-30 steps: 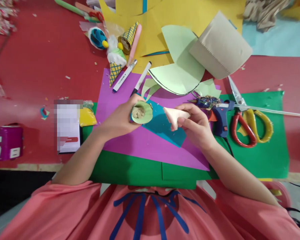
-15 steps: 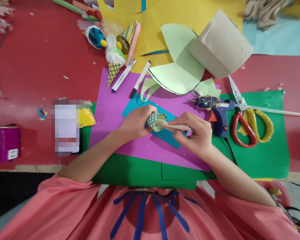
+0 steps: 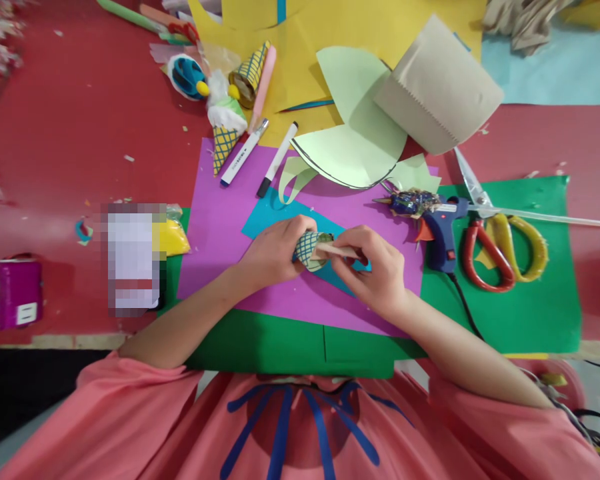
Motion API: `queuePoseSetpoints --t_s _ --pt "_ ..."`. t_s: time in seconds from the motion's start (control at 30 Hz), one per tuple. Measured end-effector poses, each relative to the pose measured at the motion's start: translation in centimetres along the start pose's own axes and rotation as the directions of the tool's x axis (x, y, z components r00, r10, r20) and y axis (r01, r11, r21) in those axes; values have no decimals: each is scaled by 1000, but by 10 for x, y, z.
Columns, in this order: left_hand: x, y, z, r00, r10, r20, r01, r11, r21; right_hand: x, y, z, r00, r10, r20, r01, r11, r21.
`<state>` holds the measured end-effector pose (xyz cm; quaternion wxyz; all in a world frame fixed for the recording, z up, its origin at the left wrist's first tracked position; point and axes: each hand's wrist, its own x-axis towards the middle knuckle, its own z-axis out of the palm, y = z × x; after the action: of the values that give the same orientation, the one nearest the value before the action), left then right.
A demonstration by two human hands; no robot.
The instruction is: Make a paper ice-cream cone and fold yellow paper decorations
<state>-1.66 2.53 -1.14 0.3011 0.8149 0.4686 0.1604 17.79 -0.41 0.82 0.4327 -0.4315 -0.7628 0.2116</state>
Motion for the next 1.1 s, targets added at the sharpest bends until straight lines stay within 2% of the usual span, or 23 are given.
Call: queuePoseSetpoints --t_s 0.1,0.17,0.47,0.57,0.83,1.1 --pt "-2 4 1 999 -42 14 42 999 18 -2 1 3 990 -124 -63 114 983 -143" --pt "-4 4 1 997 -73 33 72 997 27 -3 2 4 981 -182 -66 164 963 -215" --pt "-2 8 -3 984 -176 23 176 983 -41 -6 -8 2 961 -268 67 275 919 -283" --pt "-1 12 -4 979 -205 20 206 976 -71 -4 -14 0 959 -261 110 284 901 -330" --pt "-1 8 -2 978 -208 1 207 973 -101 -4 -22 -3 948 -140 285 244 895 -373" --pt "-2 9 -1 983 -183 9 183 975 -123 -4 -17 -3 945 -215 247 274 931 -240"
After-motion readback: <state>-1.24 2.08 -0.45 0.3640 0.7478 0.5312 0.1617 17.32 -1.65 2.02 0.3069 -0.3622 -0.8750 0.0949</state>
